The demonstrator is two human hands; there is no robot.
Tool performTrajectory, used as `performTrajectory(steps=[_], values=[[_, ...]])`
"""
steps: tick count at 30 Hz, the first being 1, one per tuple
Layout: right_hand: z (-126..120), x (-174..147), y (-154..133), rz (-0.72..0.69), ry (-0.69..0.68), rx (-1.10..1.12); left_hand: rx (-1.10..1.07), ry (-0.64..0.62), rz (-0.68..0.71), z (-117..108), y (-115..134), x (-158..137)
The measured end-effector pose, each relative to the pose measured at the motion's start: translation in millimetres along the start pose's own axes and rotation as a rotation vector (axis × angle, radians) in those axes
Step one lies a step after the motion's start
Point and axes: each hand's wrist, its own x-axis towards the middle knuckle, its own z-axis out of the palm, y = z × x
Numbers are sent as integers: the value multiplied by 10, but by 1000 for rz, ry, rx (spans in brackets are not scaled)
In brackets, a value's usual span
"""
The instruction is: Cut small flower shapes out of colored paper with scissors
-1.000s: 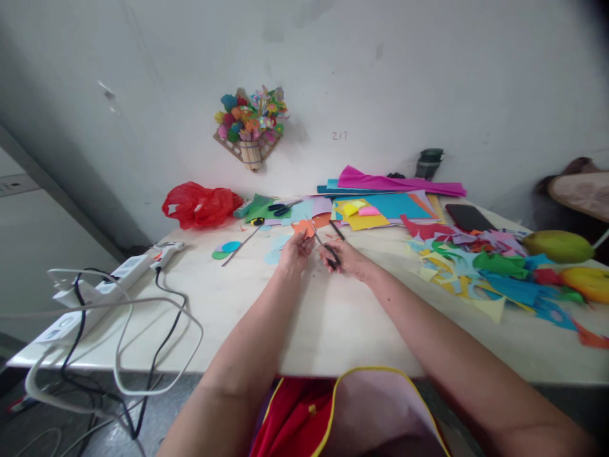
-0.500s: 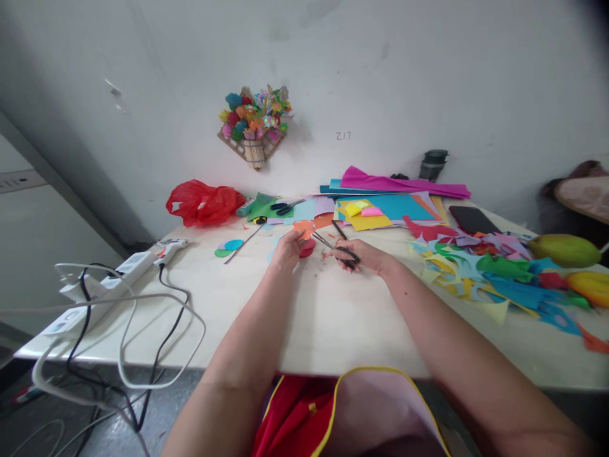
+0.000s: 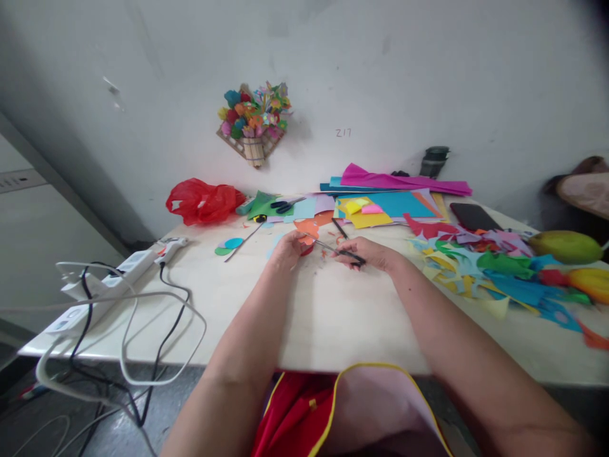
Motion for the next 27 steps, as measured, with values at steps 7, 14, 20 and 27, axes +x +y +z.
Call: performTrajectory(steps=[7,14,20,27], values=[[-51,-79,-87,10,-16,15,-10,9,-25,-16,22,1],[-88,-154,-168,28,-14,-25,-39,-34,-22,-51,34,9],[-108,-144,-147,53,-10,-70,-25,-40,-52,-83,29,33],[-109,-136,-145,50,-5,-74,0,-51,-69,-96,21,50]])
